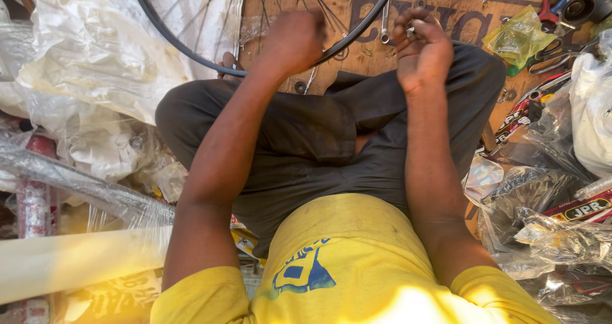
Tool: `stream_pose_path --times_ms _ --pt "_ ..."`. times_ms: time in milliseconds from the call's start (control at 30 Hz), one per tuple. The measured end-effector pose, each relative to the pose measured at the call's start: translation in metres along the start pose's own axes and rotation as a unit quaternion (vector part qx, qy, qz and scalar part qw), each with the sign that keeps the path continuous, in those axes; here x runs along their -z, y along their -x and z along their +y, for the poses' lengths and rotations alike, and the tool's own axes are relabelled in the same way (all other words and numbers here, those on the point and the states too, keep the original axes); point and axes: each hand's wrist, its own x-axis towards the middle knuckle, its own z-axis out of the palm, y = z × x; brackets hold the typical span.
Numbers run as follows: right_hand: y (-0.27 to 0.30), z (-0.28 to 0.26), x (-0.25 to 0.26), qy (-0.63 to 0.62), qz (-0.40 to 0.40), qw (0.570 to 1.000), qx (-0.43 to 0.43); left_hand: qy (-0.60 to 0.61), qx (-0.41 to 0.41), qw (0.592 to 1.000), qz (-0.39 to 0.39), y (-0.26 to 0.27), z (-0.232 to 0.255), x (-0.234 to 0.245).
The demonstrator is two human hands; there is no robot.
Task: The person sits on the floor and works on a bicycle wheel, using a wrench to tighten the spokes. The person systematically moves around the rim, adjusting the tension of the spokes to true the wheel.
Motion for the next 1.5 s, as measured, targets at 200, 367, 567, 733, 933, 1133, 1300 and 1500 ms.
stream_pose_path --times_ms 200,367,567,733,933,1133,1300,1500 --pt "0.02 0.028 -0.018 0.055 0.025 0.998 -0.012 -0.048 0.005 0.997 -0.053 0.0 0.019 0.011" --pt "0.02 0.046 -0.019 0.068 -0.014 0.997 0.019 -0.124 -0.007 0.986 -0.113 -0.008 0.028 0.003" --pt "0.019 0.056 -0.017 0.103 -0.031 0.993 0.052 0.026 -0.026 0.997 0.074 -0.011 0.026 -0.006" --pt "0.043 0.07 -0.014 0.251 -0.028 0.96 0.118 0.063 -0.023 0.996 0.057 -0.006 0.02 -0.031" --pt "0.046 0.079 -0.017 0.282 -0.048 0.942 0.174 0.361 0.133 0.918 -0.094 -0.011 0.025 -0.011" --pt "0.042 0.084 -0.029 0.4 -0.067 0.864 0.298 0.349 0.117 0.924 -0.099 -0.011 0.029 -0.007" --pt "0.048 0.088 -0.037 0.403 -0.076 0.859 0.306 0.35 0.117 0.923 -0.11 -0.012 0.031 -0.004" --pt "0.037 0.078 -0.032 0.392 -0.094 0.876 0.264 0.344 0.119 0.923 -0.121 -0.015 0.03 -0.003"
